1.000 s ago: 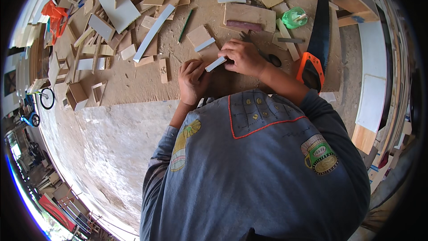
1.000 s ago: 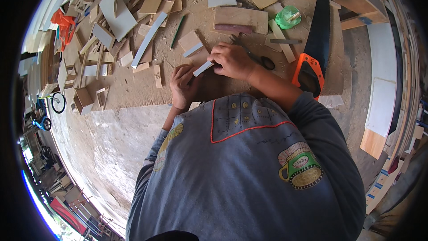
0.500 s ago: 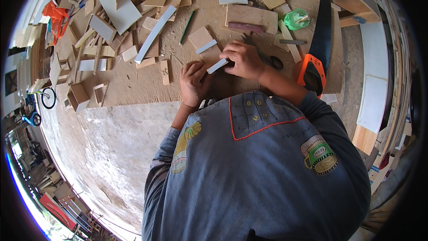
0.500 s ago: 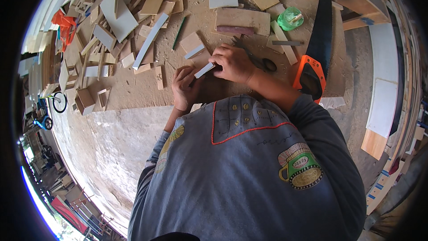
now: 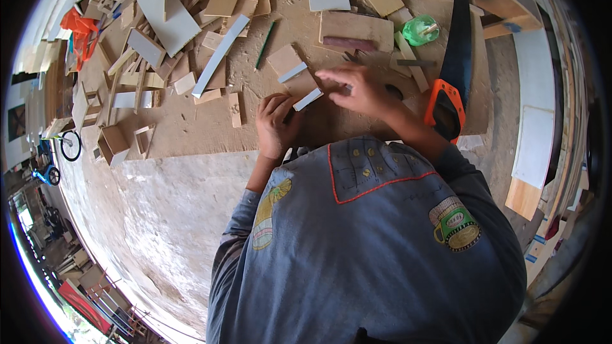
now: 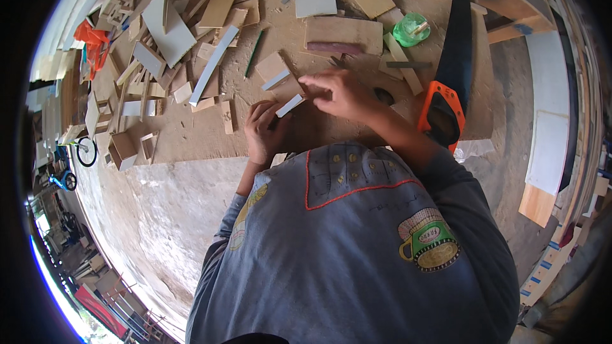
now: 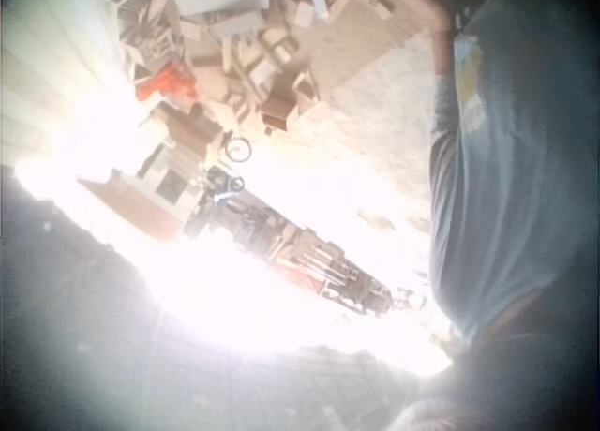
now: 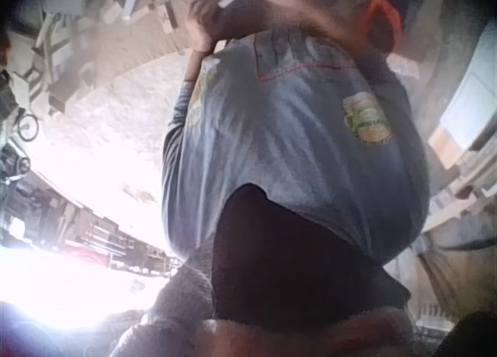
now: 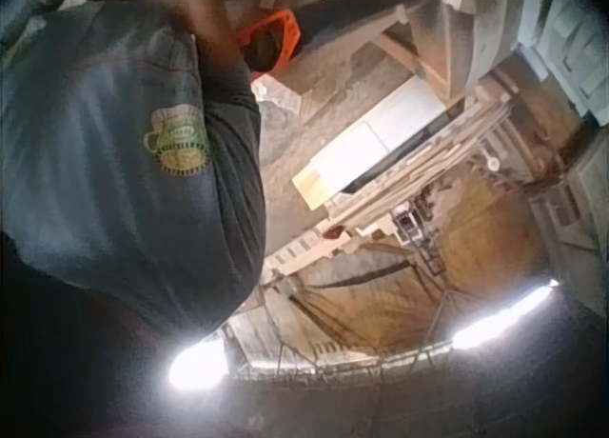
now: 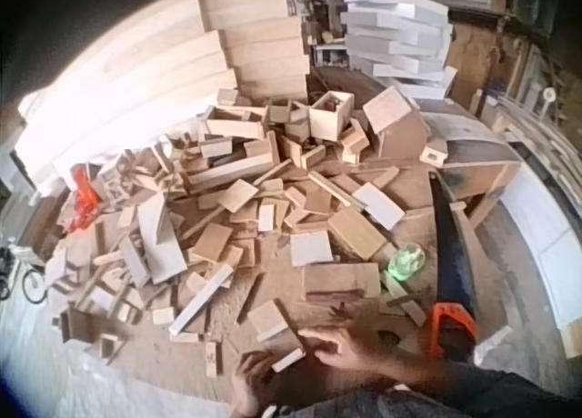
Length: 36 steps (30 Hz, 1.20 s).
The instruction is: The person cuts small white rectangular pieces of wood using shears and applies glue from a small green container to assemble them into a larger structure on a workbench.
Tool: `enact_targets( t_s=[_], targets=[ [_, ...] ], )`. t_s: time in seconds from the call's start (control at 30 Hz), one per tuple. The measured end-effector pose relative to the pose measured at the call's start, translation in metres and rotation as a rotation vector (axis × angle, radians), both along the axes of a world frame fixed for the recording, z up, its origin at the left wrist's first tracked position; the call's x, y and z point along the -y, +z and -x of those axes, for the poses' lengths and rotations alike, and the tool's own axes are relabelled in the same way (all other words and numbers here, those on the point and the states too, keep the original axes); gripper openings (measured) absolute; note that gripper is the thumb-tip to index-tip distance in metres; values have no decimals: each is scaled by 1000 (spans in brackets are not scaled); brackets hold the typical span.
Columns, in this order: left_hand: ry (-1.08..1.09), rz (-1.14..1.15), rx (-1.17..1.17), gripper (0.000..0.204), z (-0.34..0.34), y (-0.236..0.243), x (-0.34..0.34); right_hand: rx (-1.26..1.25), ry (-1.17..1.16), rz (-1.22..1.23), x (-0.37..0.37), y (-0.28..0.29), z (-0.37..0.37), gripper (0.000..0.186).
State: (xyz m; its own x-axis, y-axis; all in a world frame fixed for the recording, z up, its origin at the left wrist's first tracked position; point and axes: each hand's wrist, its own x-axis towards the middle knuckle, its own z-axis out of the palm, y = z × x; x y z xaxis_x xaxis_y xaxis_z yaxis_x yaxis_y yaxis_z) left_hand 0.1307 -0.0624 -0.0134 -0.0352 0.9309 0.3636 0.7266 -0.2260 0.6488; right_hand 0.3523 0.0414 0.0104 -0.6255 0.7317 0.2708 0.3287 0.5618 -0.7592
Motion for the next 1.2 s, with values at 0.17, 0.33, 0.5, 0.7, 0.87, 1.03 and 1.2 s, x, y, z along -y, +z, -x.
enact_targets(
  t_s=[0.17,0.33,0.5,0.7,0.87,1.03,1.2],
  targets=[
    [10,23,20,34,-1,5,-1,73,-250,36,-3,21,-44,29],
    [3,61,-9,32,-1,11,-1,192,-224,-99,7,19,-56,19],
    [29,63,17,36,-2,8,0,264,-160,-96,28,15,-31,18],
    [53,81,30,37,-3,13,2,273,-129,-163,32,5,-14,23],
    [21,6,43,24,2,18,9,289,-131,-142,30,9,-9,19],
    [57,-43,35,34,36,33,-18,286,-169,-95,37,10,-12,21],
    [-191,20,-324,63,52,41,-86,271,-122,-27,49,21,-18,22]
  ],
)
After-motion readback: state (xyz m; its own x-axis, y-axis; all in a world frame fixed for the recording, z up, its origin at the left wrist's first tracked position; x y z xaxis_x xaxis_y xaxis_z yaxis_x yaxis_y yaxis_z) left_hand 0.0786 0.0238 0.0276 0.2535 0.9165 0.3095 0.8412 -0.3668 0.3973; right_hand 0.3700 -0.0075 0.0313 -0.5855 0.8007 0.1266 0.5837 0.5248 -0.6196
